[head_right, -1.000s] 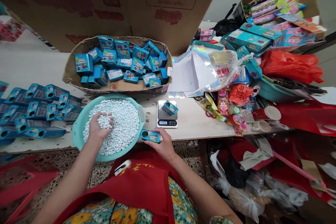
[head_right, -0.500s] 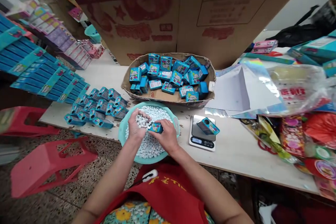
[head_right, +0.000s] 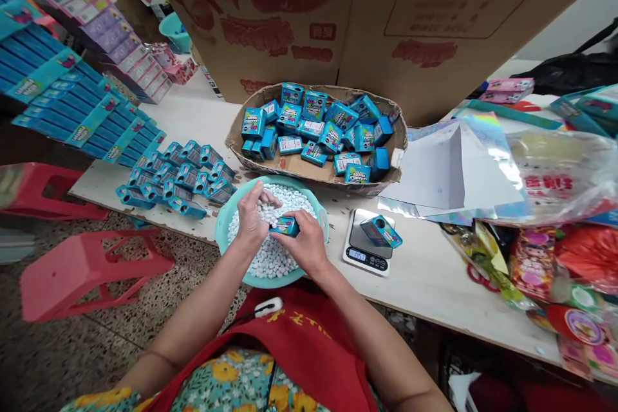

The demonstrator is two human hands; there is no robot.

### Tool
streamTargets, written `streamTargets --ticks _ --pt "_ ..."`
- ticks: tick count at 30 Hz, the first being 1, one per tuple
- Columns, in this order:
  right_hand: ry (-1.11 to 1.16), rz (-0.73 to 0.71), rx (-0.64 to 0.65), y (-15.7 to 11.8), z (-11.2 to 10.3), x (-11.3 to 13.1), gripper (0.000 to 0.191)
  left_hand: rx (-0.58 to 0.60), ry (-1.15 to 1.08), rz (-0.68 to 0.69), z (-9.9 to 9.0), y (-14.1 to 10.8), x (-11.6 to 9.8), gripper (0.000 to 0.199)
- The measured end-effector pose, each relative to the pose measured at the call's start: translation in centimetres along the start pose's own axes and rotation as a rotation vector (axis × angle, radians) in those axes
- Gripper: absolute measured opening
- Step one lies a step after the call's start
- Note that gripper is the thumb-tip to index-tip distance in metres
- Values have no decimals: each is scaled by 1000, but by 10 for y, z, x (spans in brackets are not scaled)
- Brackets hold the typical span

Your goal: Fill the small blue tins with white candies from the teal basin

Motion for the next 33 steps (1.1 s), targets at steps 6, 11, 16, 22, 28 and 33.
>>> streamTargets --ticks 6,11,16,22,28,33 --pt "-26 -28 -16 7 1 3 36 -14 -14 -70 0 3 -3 36" --pt "-28 -40 -39 12 2 2 37 -15 -2 -59 3 4 -9 34" --pt "-19 0 -49 17 -1 -5 37 57 1 -89 7 9 -6 32" --pt "24 55 -94 21 -4 -13 40 136 -27 -101 18 10 -11 26" --pt "188 52 -182 13 -28 -6 41 30 184 132 -13 44 -28 30" --pt "163 96 -234 2 -44 -18 41 106 1000 350 -35 78 17 22"
Point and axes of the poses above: each hand's wrist, its own y-axis towards the middle knuckle, its own z-axis out of the palm, x = y × z, the point moved 7 cm from there along y, towards the middle knuckle, and after that the axes turned 10 degrees about -z, right-handed, at the moved point
